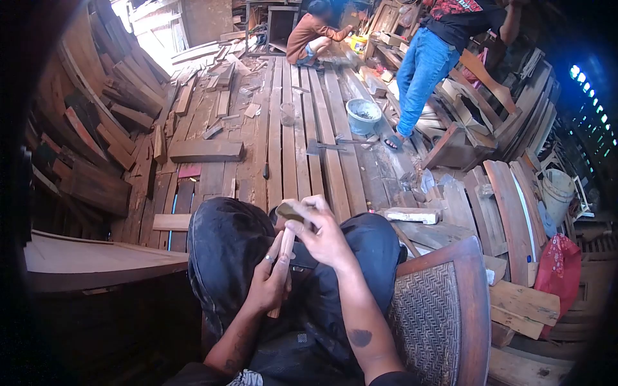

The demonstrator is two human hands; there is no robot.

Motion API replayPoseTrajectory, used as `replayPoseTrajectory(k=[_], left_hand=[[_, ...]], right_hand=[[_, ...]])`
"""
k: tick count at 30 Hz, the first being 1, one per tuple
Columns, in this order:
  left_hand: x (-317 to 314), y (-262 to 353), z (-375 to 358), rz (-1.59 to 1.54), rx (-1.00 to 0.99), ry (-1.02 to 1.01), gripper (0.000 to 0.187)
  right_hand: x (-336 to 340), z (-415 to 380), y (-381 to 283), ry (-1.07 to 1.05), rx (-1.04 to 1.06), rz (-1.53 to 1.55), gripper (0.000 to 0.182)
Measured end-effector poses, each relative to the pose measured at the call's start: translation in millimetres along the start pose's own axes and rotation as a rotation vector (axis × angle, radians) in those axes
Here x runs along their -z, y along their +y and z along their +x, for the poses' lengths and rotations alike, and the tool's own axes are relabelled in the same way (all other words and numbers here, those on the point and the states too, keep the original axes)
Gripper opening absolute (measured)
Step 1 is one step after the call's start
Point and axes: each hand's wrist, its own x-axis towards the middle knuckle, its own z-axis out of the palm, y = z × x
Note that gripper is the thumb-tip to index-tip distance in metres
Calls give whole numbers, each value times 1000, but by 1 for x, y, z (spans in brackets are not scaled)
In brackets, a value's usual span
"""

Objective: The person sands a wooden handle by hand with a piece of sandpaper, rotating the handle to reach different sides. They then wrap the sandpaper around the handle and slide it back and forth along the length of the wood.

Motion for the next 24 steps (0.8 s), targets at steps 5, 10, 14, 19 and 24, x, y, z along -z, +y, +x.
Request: replayPoseTrajectory(k=[5,10,14,19,24], left_hand=[[0,0,2,4,-1,-23,58],[2,3,-2,21,50,-41,58],[1,-2,2,11,29,-43,58],[1,-1,-1,-4,22,-27,57],[3,0,0,-26,36,-69,57]], right_hand=[[-2,4,1,112,-33,-63,39],[1,-1,-3,8,-11,22,38],[0,8,-3,117,-46,-83,39],[1,-5,0,-3,6,7,37],[3,3,-9,58,-17,-49,38]])
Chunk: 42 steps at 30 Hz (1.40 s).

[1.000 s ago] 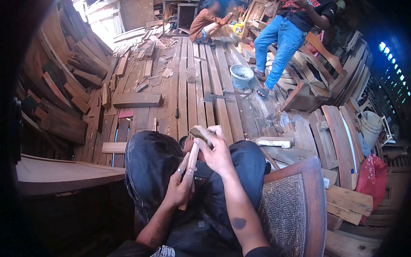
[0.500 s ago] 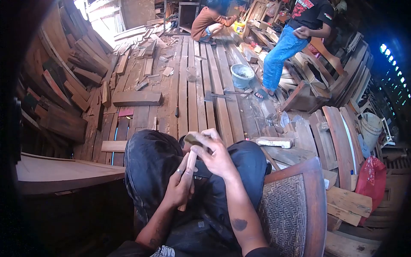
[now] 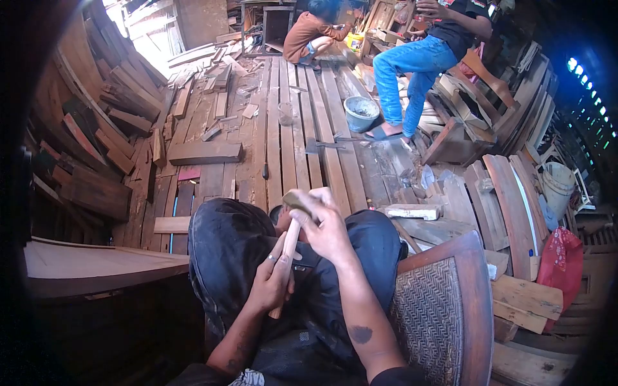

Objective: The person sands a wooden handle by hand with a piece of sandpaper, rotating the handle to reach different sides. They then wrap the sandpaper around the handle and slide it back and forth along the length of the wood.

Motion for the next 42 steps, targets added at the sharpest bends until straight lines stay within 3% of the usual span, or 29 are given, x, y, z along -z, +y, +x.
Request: replayPoseTrajectory(k=[2,9,13,17,22,26,30,34,38,42], left_hand=[[0,0,-1,-25,12,-1,58],[-4,3,1,10,-11,28,56],[-4,1,-1,5,-8,29,55],[-7,-4,5,41,-46,41,56],[4,-1,-1,-20,36,-11,58],[-8,-3,4,30,-42,59,55],[-2,3,-3,17,-20,19,55],[-2,-6,0,33,-69,-3,55],[-2,-6,4,-43,-49,49,55],[-3,-4,1,-25,-20,56,55]], right_hand=[[0,-8,-1,-114,31,-11,39],[-4,3,6,49,79,-161,41],[0,-8,-1,-86,36,-77,41],[-3,3,0,116,34,-247,44],[-6,-10,2,-88,64,-84,44],[-3,3,1,166,-9,-251,43],[-5,0,6,84,143,-158,42],[-2,-3,5,132,120,-187,43],[-9,-10,0,-68,121,-112,43],[-8,0,8,41,83,-145,45]])
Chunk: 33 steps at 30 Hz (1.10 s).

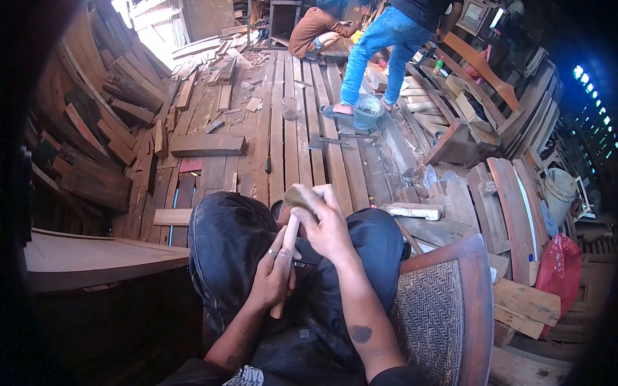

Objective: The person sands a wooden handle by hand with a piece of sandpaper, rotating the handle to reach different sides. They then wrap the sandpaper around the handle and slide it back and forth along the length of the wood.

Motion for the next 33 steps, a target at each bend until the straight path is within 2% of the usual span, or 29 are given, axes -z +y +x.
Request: replayPoseTrajectory(k=[3,7,13,15,33], left_hand=[[0,-2,1,12,-22,-10,55],[0,0,2,1,-24,-10,55],[0,2,1,13,21,-15,55],[-1,1,1,-4,-23,-7,55],[-1,3,0,30,-1,-13,55]], right_hand=[[2,2,-1,21,44,-86,46],[7,-11,-12,-147,-66,70,49],[6,-6,-8,-95,-7,37,51],[6,-8,-9,-91,-3,8,51],[10,-11,-14,-120,-23,-31,56]])
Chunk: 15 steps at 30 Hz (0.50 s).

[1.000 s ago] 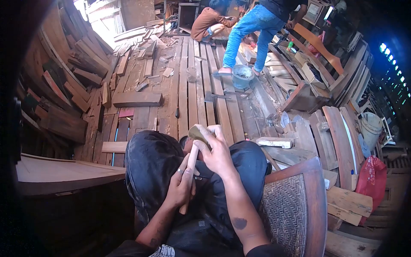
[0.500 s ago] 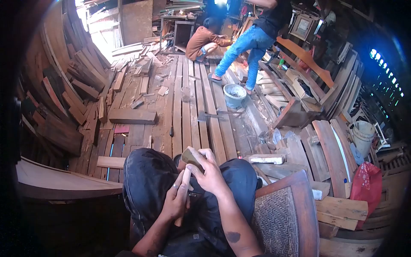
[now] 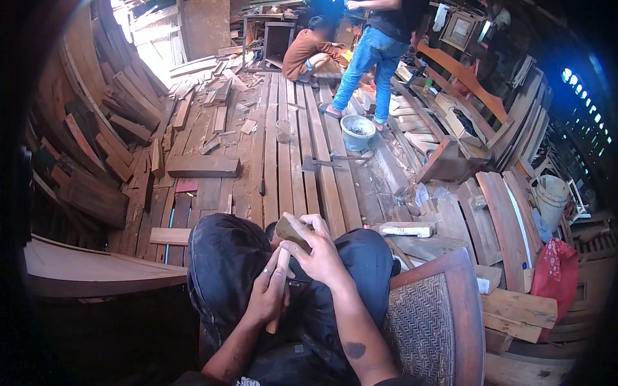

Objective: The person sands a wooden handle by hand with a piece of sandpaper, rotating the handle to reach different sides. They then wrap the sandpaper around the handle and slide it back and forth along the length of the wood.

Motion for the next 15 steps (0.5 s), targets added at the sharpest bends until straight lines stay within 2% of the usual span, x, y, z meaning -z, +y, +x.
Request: replayPoseTrajectory(k=[15], left_hand=[[-2,-3,2,-16,-54,20,56]], right_hand=[[3,-1,1,-12,-11,-26,56]])
